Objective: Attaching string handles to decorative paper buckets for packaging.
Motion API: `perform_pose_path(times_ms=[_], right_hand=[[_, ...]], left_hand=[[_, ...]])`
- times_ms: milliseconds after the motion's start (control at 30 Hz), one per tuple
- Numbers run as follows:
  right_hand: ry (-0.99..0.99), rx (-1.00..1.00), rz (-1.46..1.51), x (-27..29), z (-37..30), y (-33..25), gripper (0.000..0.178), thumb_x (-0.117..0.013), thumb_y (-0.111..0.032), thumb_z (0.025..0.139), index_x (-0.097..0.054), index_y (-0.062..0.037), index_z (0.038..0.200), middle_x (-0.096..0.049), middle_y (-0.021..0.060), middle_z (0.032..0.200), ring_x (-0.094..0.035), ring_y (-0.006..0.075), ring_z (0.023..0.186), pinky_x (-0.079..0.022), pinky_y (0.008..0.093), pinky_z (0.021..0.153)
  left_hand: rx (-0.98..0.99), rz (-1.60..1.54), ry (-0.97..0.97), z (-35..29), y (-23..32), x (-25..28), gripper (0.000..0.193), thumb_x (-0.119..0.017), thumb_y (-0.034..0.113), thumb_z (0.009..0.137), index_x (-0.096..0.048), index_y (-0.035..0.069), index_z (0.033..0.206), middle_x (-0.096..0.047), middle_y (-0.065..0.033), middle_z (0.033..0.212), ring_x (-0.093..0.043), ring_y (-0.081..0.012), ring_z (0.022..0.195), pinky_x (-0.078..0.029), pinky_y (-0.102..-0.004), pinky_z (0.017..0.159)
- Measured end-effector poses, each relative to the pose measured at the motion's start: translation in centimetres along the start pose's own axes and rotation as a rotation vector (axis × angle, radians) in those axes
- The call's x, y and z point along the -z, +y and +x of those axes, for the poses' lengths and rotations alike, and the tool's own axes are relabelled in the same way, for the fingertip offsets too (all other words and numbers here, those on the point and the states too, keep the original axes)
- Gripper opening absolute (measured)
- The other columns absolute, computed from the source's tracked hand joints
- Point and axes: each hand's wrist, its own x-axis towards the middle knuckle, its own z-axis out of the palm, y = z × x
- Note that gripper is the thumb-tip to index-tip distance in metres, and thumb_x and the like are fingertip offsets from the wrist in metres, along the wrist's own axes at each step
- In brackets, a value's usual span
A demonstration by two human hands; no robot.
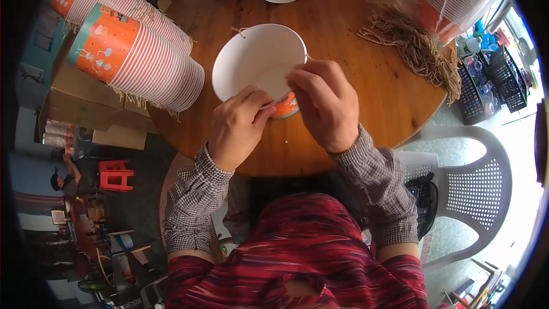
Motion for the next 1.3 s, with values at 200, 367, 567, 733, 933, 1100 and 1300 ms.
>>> perform_pose_path(times_ms=[200,367,567,733,933,1100,1300], right_hand=[[-0.289,-0.108,0.05,-3.2,0.5,1.0,0.016,-0.065,-0.008,0.074,-0.059,-0.0067,0.089,-0.057,0.0093,0.084,-0.058,0.0304,0.072,-0.049,0.0388,0.063],[-0.336,-0.169,0.077,-3.7,1.1,0.5,0.011,-0.065,-0.009,0.079,-0.061,-0.0053,0.089,-0.06,0.0109,0.084,-0.061,0.0311,0.074,-0.05,0.0388,0.064],[-0.602,-0.346,0.254,-1.9,2.7,-0.5,0.01,-0.065,-0.01,0.08,-0.064,-0.0029,0.086,-0.064,0.0114,0.08,-0.062,0.0293,0.075,-0.051,0.0371,0.066],[-0.567,-0.279,0.144,-2.5,1.8,-0.7,0.009,-0.066,-0.008,0.079,-0.065,-0.0032,0.086,-0.065,0.0098,0.08,-0.063,0.0262,0.074,-0.051,0.0348,0.066],[-0.321,-0.434,0.237,-3.4,1.3,-1.4,0.008,-0.066,-0.004,0.078,-0.065,-0.0022,0.085,-0.062,0.0073,0.078,-0.062,0.0186,0.072,-0.051,0.0304,0.064],[-0.274,-0.391,0.156,-3.9,1.0,-1.0,0.008,-0.066,-0.003,0.076,-0.063,0.0002,0.082,-0.06,0.0074,0.076,-0.06,0.0157,0.068,-0.05,0.0286,0.063],[-0.289,-0.481,0.152,-3.7,1.8,-1.5,0.009,-0.066,-0.007,0.075,-0.061,0.0008,0.076,-0.06,0.0072,0.071,-0.058,0.0142,0.065,-0.048,0.0285,0.061]], left_hand=[[-0.168,-0.184,0.092,-0.2,-1.4,-0.2,0.01,-0.066,0.0,0.077,-0.059,0.001,0.084,-0.063,-0.0123,0.08,-0.061,-0.0318,0.075,-0.049,-0.0388,0.064],[0.0,-0.364,0.036,-0.6,-2.2,0.6,0.009,-0.065,0.001,0.081,-0.057,0.0,0.085,-0.062,-0.0127,0.08,-0.062,-0.0299,0.074,-0.049,-0.0361,0.063],[0.024,-0.399,0.216,0.2,-3.3,0.5,0.007,-0.062,0.003,0.086,-0.055,0.0,0.089,-0.061,-0.0121,0.081,-0.061,-0.0247,0.072,-0.049,-0.032,0.062],[-0.025,-0.428,0.322,0.3,-3.7,-0.6,0.01,-0.06,0.004,0.088,-0.056,0.0,0.096,-0.063,-0.0113,0.086,-0.064,-0.023,0.077,-0.05,-0.0307,0.066],[0.096,-0.697,0.284,-0.6,-3.9,-2.1,0.029,-0.056,-0.001,0.086,-0.051,0.001,0.114,-0.07,-0.0128,0.089,-0.068,-0.0211,0.087,-0.051,-0.0308,0.078],[0.133,-0.809,0.19,-0.5,-3.3,-1.1,0.031,-0.058,-0.001,0.083,-0.051,0.0,0.113,-0.07,-0.0119,0.086,-0.068,-0.0212,0.082,-0.052,-0.0313,0.077],[0.192,-0.847,0.143,-0.5,-2.9,-0.4,0.033,-0.067,0.004,0.078,-0.054,-0.001,0.108,-0.069,-0.0112,0.083,-0.068,-0.0201,0.079,-0.052,-0.031,0.076]])
